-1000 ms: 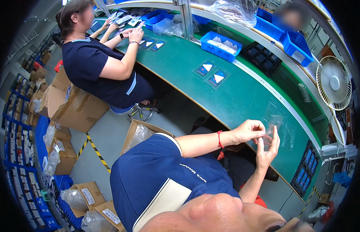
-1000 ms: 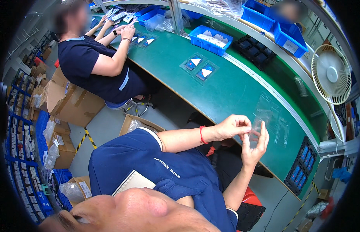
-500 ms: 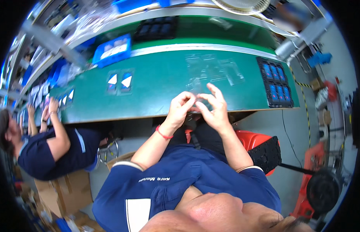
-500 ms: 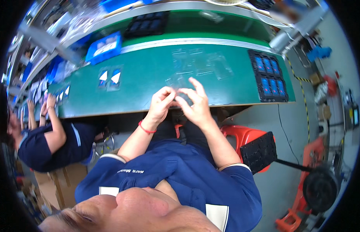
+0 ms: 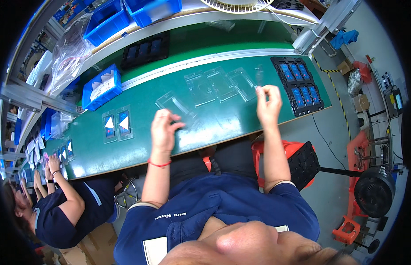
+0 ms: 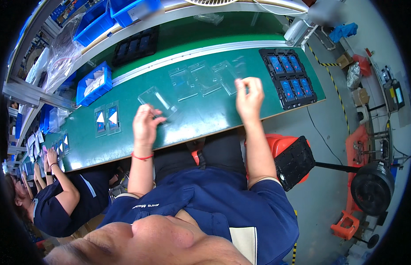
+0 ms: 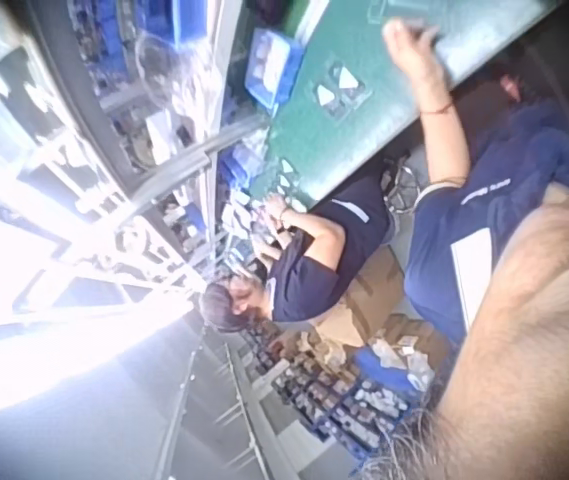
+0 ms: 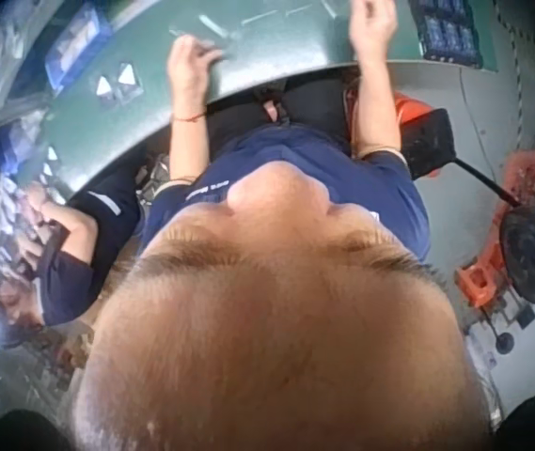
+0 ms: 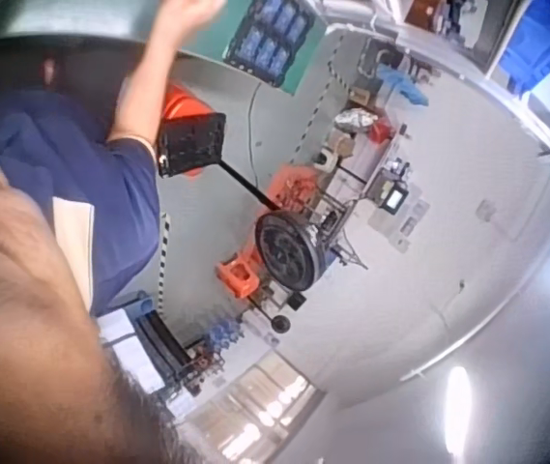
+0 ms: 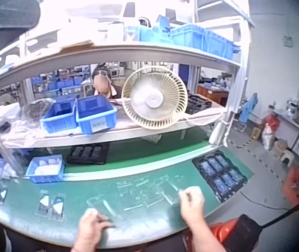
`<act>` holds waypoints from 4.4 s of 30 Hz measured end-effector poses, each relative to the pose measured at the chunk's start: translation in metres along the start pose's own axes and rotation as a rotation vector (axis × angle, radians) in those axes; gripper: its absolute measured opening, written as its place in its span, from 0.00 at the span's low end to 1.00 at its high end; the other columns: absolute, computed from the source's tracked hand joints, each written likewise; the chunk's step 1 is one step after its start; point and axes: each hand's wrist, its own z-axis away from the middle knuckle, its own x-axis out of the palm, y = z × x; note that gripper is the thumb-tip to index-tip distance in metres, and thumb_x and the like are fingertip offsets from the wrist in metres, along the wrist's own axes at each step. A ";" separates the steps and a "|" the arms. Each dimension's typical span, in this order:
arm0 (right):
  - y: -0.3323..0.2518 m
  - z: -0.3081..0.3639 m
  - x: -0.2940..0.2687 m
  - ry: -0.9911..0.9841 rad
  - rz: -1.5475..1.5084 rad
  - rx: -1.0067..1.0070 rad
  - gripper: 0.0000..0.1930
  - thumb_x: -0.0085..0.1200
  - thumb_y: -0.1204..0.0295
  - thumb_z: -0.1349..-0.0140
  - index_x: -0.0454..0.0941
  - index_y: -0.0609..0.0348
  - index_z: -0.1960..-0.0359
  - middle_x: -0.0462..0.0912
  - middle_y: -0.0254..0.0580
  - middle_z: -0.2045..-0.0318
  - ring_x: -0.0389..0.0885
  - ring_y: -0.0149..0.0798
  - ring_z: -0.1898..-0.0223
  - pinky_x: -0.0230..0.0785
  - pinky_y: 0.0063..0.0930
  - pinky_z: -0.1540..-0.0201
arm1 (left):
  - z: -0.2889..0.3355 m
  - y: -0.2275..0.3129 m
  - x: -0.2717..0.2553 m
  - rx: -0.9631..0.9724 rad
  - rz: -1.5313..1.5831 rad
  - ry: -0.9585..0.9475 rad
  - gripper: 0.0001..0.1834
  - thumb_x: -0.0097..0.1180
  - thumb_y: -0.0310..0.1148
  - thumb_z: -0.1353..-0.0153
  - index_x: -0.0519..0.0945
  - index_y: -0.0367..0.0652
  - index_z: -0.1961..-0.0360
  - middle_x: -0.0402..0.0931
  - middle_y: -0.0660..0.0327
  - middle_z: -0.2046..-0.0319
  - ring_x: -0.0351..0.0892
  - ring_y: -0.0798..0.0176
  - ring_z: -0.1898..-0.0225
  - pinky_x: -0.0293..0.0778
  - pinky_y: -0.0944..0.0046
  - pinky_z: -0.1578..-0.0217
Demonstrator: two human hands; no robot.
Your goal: Assembling small electronic components and placing them into protective plastic packaging on a production line.
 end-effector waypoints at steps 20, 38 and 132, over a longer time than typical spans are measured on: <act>0.152 -0.237 0.228 -0.409 0.723 -0.453 0.45 0.61 0.43 0.56 0.61 0.57 0.40 0.64 0.47 0.40 0.60 0.51 0.39 0.51 0.40 0.36 | -0.073 0.030 -0.016 -0.295 -0.630 0.045 0.13 0.51 0.28 0.38 0.70 0.34 0.54 0.68 0.63 0.82 0.61 0.74 0.92 0.53 0.72 0.95; 0.095 -0.197 0.147 -0.781 -0.094 0.838 0.35 0.46 0.44 0.42 0.73 0.75 0.61 0.80 0.59 0.71 0.82 0.47 0.77 0.74 0.30 0.84 | -0.080 0.026 -0.025 -0.266 -0.586 -0.036 0.09 0.51 0.29 0.38 0.73 0.35 0.59 0.71 0.62 0.79 0.64 0.75 0.91 0.60 0.74 0.94; 0.182 -0.119 -0.151 -0.209 1.004 0.647 0.22 0.59 0.56 0.48 0.79 0.53 0.55 0.77 0.49 0.54 0.70 0.50 0.47 0.60 0.41 0.46 | -0.015 0.007 -0.004 1.032 -1.498 -0.217 0.25 0.65 0.45 0.56 0.78 0.38 0.61 0.75 0.52 0.59 0.75 0.50 0.60 0.70 0.55 0.59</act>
